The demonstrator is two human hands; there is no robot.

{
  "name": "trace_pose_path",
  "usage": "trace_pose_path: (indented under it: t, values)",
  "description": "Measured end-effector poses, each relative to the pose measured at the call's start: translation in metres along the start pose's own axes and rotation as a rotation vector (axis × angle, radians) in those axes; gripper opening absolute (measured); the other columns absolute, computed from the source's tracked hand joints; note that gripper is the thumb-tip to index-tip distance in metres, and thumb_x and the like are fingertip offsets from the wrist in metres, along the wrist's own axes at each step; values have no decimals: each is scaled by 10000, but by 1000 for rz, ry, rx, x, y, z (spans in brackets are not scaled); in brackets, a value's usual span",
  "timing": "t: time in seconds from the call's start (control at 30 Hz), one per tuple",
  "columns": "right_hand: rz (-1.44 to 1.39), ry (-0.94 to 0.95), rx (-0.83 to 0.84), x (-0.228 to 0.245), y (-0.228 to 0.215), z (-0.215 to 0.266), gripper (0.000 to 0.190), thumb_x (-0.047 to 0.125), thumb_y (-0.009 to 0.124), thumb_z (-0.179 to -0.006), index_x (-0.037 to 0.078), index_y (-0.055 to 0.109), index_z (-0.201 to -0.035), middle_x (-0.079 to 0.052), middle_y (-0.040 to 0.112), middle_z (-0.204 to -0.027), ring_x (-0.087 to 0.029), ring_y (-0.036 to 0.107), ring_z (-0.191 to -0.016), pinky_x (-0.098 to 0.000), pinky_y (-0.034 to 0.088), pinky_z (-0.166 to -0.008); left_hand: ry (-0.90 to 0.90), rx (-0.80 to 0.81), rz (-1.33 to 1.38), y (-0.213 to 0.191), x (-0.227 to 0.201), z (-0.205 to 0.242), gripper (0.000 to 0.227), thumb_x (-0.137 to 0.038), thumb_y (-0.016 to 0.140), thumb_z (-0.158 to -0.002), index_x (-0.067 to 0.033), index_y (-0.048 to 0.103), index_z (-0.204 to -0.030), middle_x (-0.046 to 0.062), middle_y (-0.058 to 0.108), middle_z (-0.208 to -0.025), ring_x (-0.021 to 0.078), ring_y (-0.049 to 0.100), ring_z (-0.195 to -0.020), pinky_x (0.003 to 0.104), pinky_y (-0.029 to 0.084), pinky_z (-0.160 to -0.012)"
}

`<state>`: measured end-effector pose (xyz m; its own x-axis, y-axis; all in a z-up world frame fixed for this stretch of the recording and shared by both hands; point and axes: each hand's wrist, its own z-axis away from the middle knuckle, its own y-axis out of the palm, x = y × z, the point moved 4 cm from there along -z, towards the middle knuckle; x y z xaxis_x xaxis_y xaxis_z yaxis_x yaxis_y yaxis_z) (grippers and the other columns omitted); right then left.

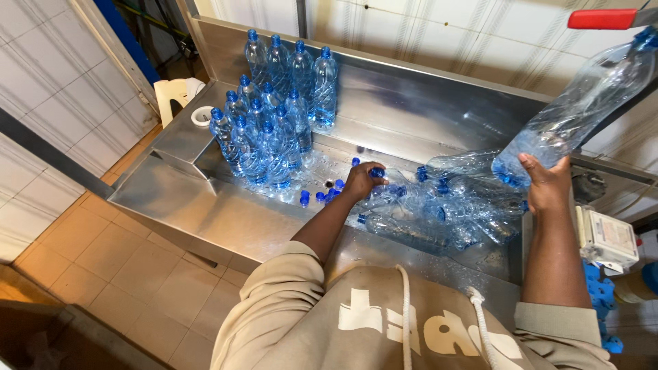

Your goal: The person fills clear plastic water bottles with water from a dual-spout tap. They hold two bottles at a time under the running water, then place the filled bottles on a stainless steel counter among other filled bottles and blue caps.

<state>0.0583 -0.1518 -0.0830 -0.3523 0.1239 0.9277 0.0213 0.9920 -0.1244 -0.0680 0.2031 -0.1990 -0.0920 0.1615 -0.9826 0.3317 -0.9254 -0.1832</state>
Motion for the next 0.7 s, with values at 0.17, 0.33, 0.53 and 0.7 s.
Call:
trace_pose_path:
  t: [0.17,0.33,0.53,0.7]
  values:
    - [-134,-37,15,-4,5,-3,678,212,897,-932,103,525,-1488,-100,692,-1362,-168,708,-1210,-330,583,-1136,110,-24,35,-7,-54,-12,407,-229,929,-881,-197,795,-1265,37,819,-1252,213,748,-1099,328,601,-882]
    - [-206,-32,31,-8,9,-3,714,186,885,-921,134,505,-1523,-61,692,-1373,-126,689,-1191,-285,567,-1126,230,-5,171,-13,-102,-20,562,-415,820,-935,-183,710,-1435,92,782,-1387,299,722,-1300,437,552,-1113]
    - [-144,-109,-3,6,16,12,749,135,976,-939,54,542,-1544,-171,634,-1353,-305,610,-1293,-591,486,-1169,484,56,586,2,-137,-19,468,-215,868,-1047,-137,734,-1488,75,775,-1265,120,673,-1180,313,525,-1122]
    - [-162,-79,58,14,20,11,775,124,930,-956,156,510,-1607,-113,619,-1451,-271,583,-1344,-611,447,-1208,523,123,716,26,-157,-19,474,-269,836,-1081,-73,704,-1492,168,776,-1310,201,716,-1239,355,568,-1107]
